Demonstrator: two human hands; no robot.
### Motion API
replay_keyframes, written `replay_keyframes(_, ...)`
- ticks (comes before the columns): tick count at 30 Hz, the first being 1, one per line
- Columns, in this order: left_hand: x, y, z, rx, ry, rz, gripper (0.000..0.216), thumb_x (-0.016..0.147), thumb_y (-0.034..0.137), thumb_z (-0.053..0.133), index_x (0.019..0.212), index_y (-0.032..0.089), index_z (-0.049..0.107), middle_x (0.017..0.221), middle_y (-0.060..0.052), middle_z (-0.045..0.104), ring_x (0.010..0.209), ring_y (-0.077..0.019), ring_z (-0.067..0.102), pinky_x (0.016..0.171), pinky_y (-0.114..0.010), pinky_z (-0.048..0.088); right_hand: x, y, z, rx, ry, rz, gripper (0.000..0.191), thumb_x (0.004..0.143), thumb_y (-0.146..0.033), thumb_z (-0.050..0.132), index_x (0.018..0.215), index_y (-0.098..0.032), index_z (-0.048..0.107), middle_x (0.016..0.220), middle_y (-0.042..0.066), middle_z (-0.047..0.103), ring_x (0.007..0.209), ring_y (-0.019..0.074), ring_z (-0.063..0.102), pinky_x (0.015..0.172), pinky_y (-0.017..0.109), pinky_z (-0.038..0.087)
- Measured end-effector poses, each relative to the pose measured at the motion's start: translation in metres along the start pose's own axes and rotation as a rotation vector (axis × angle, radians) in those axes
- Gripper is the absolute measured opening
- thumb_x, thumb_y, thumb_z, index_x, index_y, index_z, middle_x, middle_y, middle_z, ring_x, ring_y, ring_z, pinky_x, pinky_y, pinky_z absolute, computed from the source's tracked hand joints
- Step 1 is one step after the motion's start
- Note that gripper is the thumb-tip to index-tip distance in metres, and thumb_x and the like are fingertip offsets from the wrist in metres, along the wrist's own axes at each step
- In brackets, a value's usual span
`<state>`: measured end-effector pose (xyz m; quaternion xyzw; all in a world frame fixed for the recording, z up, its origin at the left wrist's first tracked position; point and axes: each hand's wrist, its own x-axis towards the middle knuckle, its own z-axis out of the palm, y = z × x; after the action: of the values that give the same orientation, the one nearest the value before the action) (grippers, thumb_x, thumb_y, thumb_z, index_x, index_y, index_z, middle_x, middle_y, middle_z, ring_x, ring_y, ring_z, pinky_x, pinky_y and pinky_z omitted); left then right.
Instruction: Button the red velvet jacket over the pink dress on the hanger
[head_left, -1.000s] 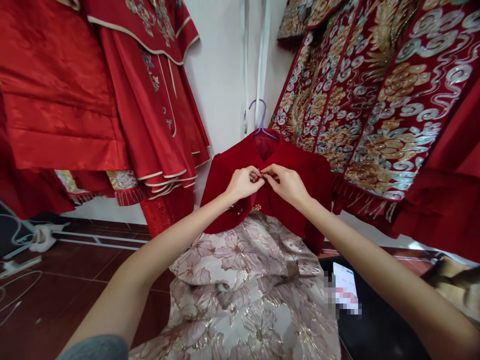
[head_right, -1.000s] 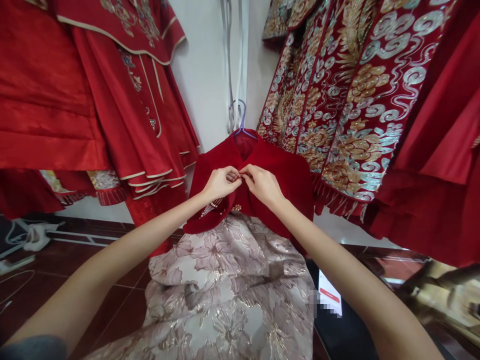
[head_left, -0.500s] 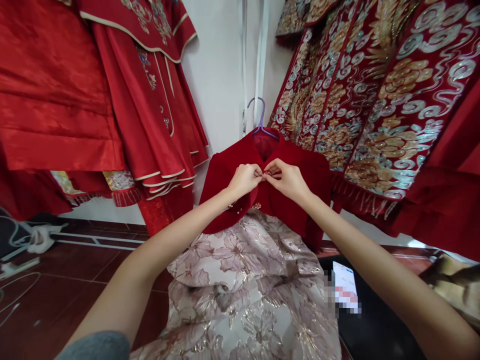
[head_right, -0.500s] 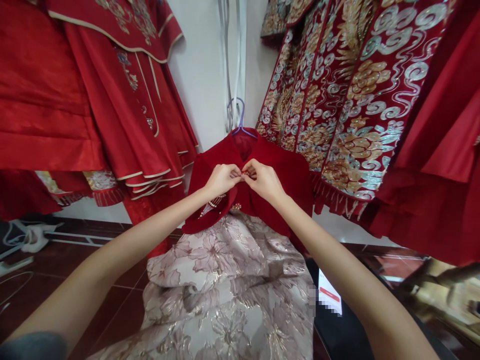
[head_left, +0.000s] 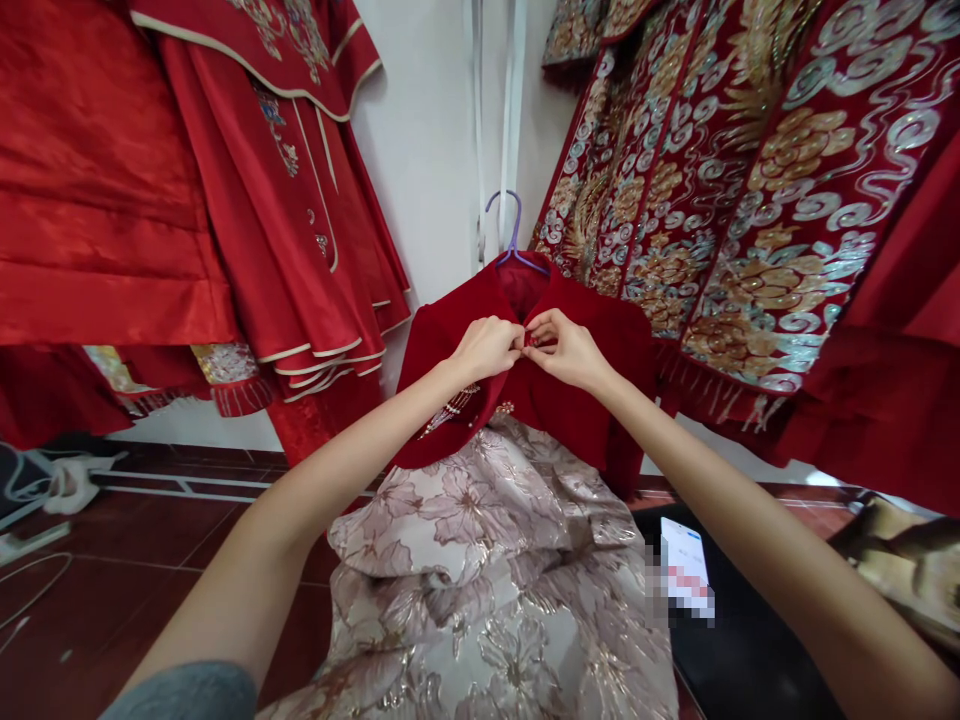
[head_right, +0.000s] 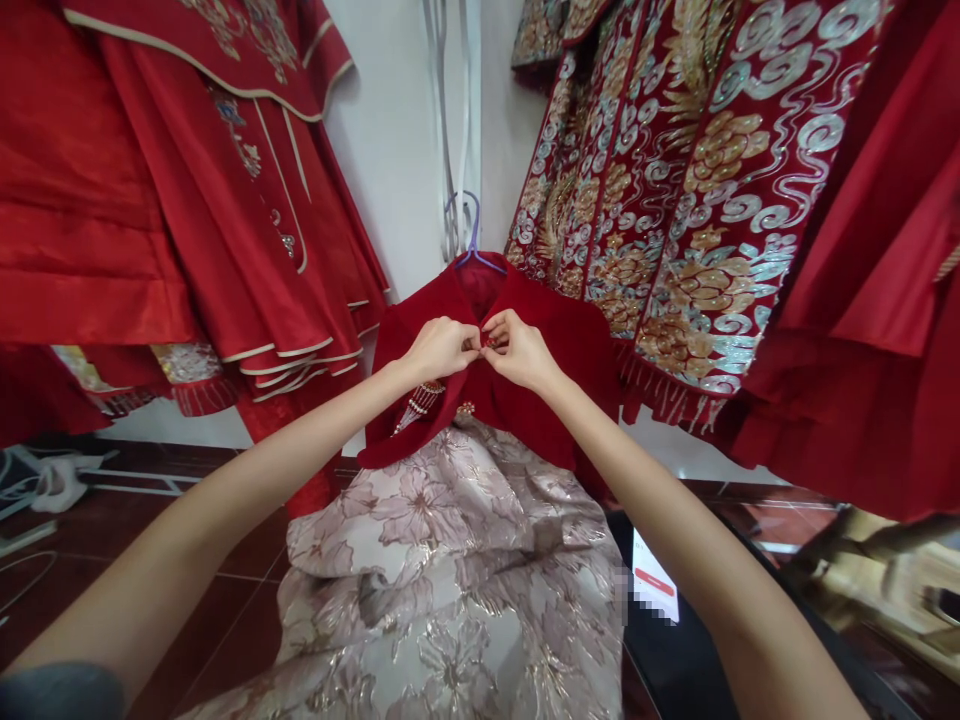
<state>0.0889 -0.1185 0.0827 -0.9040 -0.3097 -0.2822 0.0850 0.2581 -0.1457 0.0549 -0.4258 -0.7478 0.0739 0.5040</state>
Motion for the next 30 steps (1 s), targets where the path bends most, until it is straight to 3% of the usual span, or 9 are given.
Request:
replay_keyframes(4, 0.0, 0.002, 0.01, -0.068, 0.053, -0.082, 0.01, 0.074, 0.017, 0.06, 0.079, 0.02, 0.069, 0.075, -0.005, 0.07, 0.073, -0.0205, 0.064, 0.072, -0.031, 0.046, 0.011, 0.014, 0.003, -0.015, -0.053, 0.005, 0.032, 0.067, -0.024, 0.063, 0.095, -0.019, 0.049, 0.085, 0.003, 0.06, 0.075, 0.016, 0.059, 0.07, 0.031, 0.052)
replay_keyframes(7, 0.002, 0.001, 0.024, -0.269, 0.115, -0.194, 0.011, 0.072, 0.016, 0.063, 0.081, 0.018, 0.068, 0.077, -0.005, 0.07, 0.075, -0.0197, 0.065, 0.074, -0.031, 0.048, 0.009, 0.03, 0.016, 0.102, 0.031, 0.05, 0.038, 0.071, -0.032, 0.06, 0.103, -0.019, 0.045, 0.09, 0.004, 0.056, 0.079, 0.0164, 0.057, 0.075, 0.034, 0.05)
replay_keyframes(11, 0.002, -0.007, 0.04, -0.794, 0.182, -0.39, 0.016, 0.065, 0.017, 0.071, 0.081, 0.014, 0.068, 0.084, -0.007, 0.072, 0.077, -0.0169, 0.066, 0.077, -0.03, 0.05, -0.018, 0.043, 0.038, 0.192, 0.169, 0.071, 0.086, 0.065, -0.044, 0.069, 0.133, -0.023, 0.021, 0.119, 0.011, 0.047, 0.103, 0.0222, 0.054, 0.087, 0.04, 0.048)
replay_keyframes(14, -0.001, -0.016, 0.044, -1.121, 0.223, -0.495, 0.018, 0.061, 0.016, 0.075, 0.078, 0.012, 0.069, 0.088, -0.008, 0.072, 0.082, -0.0161, 0.066, 0.084, -0.031, 0.05, -0.043, 0.042, 0.052, -0.117, 0.171, -0.085, 0.107, 0.06, -0.042, 0.074, 0.143, -0.022, 0.009, 0.14, 0.017, 0.03, 0.125, 0.03, 0.04, 0.101, 0.048, 0.038)
replay_keyframes(18, -0.01, -0.023, 0.041, -1.258, 0.195, -0.592, 0.026, 0.059, 0.022, 0.079, 0.083, 0.014, 0.073, 0.089, -0.007, 0.073, 0.082, -0.0157, 0.066, 0.083, -0.029, 0.05, -0.062, 0.032, 0.068, -0.511, 0.22, -0.149, 0.098, 0.071, -0.036, 0.066, 0.147, -0.017, 0.007, 0.149, 0.019, 0.018, 0.139, 0.0326, 0.019, 0.111, 0.056, 0.02)
replay_keyframes(21, -0.015, -0.025, 0.039, -1.309, 0.142, -0.657, 0.034, 0.059, 0.027, 0.08, 0.091, 0.017, 0.074, 0.091, -0.006, 0.073, 0.078, -0.0154, 0.066, 0.076, -0.028, 0.05, -0.068, 0.031, 0.078, -0.645, 0.247, -0.126, 0.094, 0.075, -0.036, 0.062, 0.148, -0.016, 0.005, 0.153, 0.021, 0.007, 0.14, 0.0335, 0.015, 0.111, 0.061, 0.012)
replay_keyframes(24, -0.019, -0.025, 0.037, -1.37, 0.115, -0.688, 0.036, 0.059, 0.028, 0.081, 0.093, 0.018, 0.073, 0.089, -0.006, 0.074, 0.073, -0.0144, 0.066, 0.073, -0.027, 0.05, -0.075, 0.04, 0.083, -0.744, 0.183, -0.155, 0.082, 0.08, -0.023, 0.057, 0.148, -0.02, 0.011, 0.155, 0.017, 0.001, 0.142, 0.0322, 0.014, 0.111, 0.062, 0.008)
replay_keyframes(27, -0.022, -0.027, 0.035, -1.404, 0.121, -0.676, 0.034, 0.06, 0.027, 0.081, 0.091, 0.018, 0.073, 0.088, -0.005, 0.073, 0.071, -0.0126, 0.065, 0.072, -0.025, 0.05, -0.083, 0.05, 0.077, -0.718, 0.156, -0.217, 0.069, 0.081, -0.012, 0.05, 0.144, -0.024, 0.023, 0.154, 0.014, 0.013, 0.14, 0.0284, 0.02, 0.112, 0.059, 0.015)
replay_keyframes(30, -0.025, -0.029, 0.035, -1.439, 0.084, -0.665, 0.03, 0.066, 0.036, 0.077, 0.089, 0.017, 0.073, 0.086, -0.006, 0.072, 0.069, -0.0116, 0.064, 0.074, -0.026, 0.051, -0.089, 0.047, 0.061, -0.49, 0.24, -0.184, 0.052, 0.084, -0.018, 0.05, 0.135, -0.022, 0.038, 0.137, 0.014, 0.041, 0.126, 0.0261, 0.042, 0.103, 0.049, 0.037)
